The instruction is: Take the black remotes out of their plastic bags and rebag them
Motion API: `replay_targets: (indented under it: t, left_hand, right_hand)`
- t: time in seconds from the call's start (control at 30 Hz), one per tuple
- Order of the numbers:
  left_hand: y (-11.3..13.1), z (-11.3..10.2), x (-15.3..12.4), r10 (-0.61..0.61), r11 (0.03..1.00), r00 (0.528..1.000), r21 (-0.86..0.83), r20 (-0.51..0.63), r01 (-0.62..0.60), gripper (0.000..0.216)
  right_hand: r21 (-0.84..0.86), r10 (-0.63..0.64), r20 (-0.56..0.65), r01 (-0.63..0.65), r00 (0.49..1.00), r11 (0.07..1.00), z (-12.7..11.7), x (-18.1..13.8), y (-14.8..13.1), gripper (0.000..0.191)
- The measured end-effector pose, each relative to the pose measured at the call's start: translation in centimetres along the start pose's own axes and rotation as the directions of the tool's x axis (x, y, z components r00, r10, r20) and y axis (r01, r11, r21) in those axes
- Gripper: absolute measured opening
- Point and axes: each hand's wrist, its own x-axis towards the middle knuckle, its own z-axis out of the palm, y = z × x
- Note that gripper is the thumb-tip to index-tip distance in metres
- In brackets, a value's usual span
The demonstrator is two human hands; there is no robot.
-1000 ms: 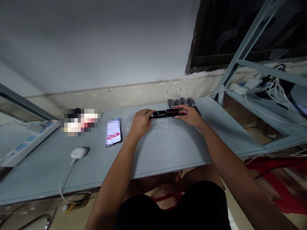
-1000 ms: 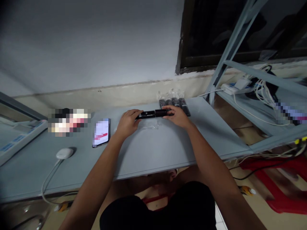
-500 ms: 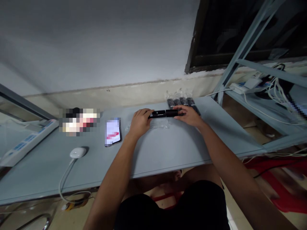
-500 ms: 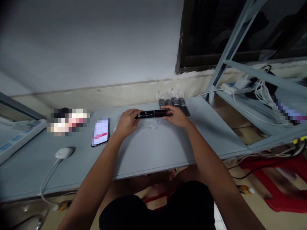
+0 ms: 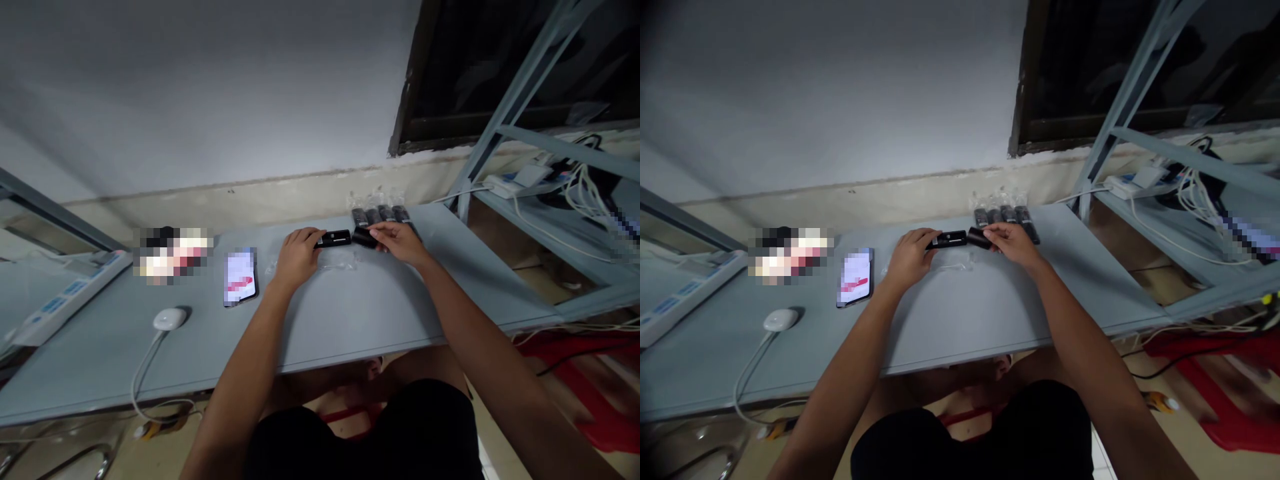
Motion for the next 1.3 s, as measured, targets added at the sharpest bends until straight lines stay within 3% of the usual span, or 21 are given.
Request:
replay_targets:
  t: [0.2,0.33,0.53,0.7,1.0,1.13,1.3]
  left_hand:
    - [0.9,0.4,-0.1,0.097,0.995,0.995,-0.012,-0.002,-0.097,0.048]
    - [1.5,0.7,0.0,0.180,0.983,0.984,-0.032,-0.001,-0.180,0.047]
    - [2.1,0.4,-0.1,0.225,0.974,0.974,-0.029,0.020,-0.224,0.055]
    - [2.4,0.6,-0.3,0.227,0.974,0.972,0.004,0.061,-0.228,0.056]
    - [2.7,0.0,-0.4,0.191,0.981,0.977,-0.050,0.095,-0.187,0.058]
    - [2.5,0.1,-0.2,0.251,0.965,0.966,-0.094,0.060,-0.245,0.053]
    - [2.4,0.4,-0.3,0.365,0.920,0.931,-0.170,0.035,-0.354,0.050]
  right_hand:
    - [-0.066,0.069,0.094,-0.063,0.993,0.996,0.6,-0.2,-0.5,0.049]
    - [-0.103,0.076,0.075,-0.068,0.994,0.992,1.3,-0.3,-0.4,0.051]
    - [-0.109,0.108,0.086,-0.099,0.990,0.989,1.6,-0.5,-0.4,0.047]
    - [-0.177,0.063,0.068,-0.050,0.996,0.983,2.3,-0.7,-0.8,0.043]
    - [0.032,0.100,0.125,-0.105,0.987,0.994,3.6,-0.8,-0.4,0.047]
    - [0.085,0.143,0.221,-0.165,0.965,0.983,3.1,-0.9,-1.2,0.048]
    - [0.021,0.126,0.374,-0.144,0.919,0.989,1.6,-1.2,-1.7,0.054]
